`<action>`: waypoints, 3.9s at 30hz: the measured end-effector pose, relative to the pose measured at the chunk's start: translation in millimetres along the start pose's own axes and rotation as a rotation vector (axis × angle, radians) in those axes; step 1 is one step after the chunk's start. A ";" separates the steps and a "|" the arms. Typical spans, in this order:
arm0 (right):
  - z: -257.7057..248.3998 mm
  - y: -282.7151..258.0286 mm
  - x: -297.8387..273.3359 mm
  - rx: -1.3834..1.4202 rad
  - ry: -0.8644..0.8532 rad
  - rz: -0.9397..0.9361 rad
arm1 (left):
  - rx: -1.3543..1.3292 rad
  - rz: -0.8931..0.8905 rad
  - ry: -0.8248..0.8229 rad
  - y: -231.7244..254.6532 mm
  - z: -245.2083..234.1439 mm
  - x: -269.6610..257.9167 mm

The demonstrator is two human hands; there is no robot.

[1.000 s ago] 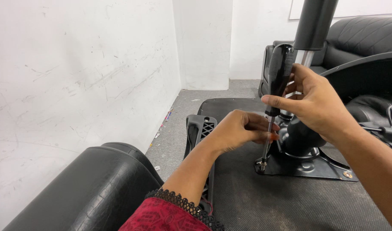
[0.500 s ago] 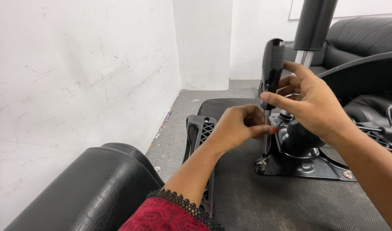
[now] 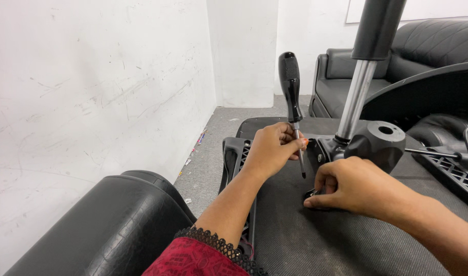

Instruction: The person uses a screwdriver to remove screws from a black metal base attached to a chair. They unscrew each fastener and set the screws aside, then lift the base off the chair seat.

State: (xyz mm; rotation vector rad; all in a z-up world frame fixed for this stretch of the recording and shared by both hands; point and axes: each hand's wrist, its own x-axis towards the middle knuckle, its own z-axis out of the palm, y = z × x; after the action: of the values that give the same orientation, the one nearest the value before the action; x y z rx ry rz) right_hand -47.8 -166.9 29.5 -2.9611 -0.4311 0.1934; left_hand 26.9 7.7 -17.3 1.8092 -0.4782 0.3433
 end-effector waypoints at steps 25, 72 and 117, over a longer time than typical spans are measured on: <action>5.3 14.1 -1.7 0.434 -0.112 -0.067 | -0.079 0.109 -0.038 6.7 3.5 -5.6; 63.8 319.5 22.5 0.881 0.360 -0.113 | -0.133 0.370 -0.409 49.4 214.6 1.4; 300.7 500.2 -165.0 1.214 0.539 1.203 | -0.343 0.309 -0.787 66.1 406.1 5.1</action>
State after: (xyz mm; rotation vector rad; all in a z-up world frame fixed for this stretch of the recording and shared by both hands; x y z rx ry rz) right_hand -112.2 -652.8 -327.7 -1.5706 1.1226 -0.1836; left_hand -5.0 -398.5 -74.2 1.4773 -1.2884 -0.2587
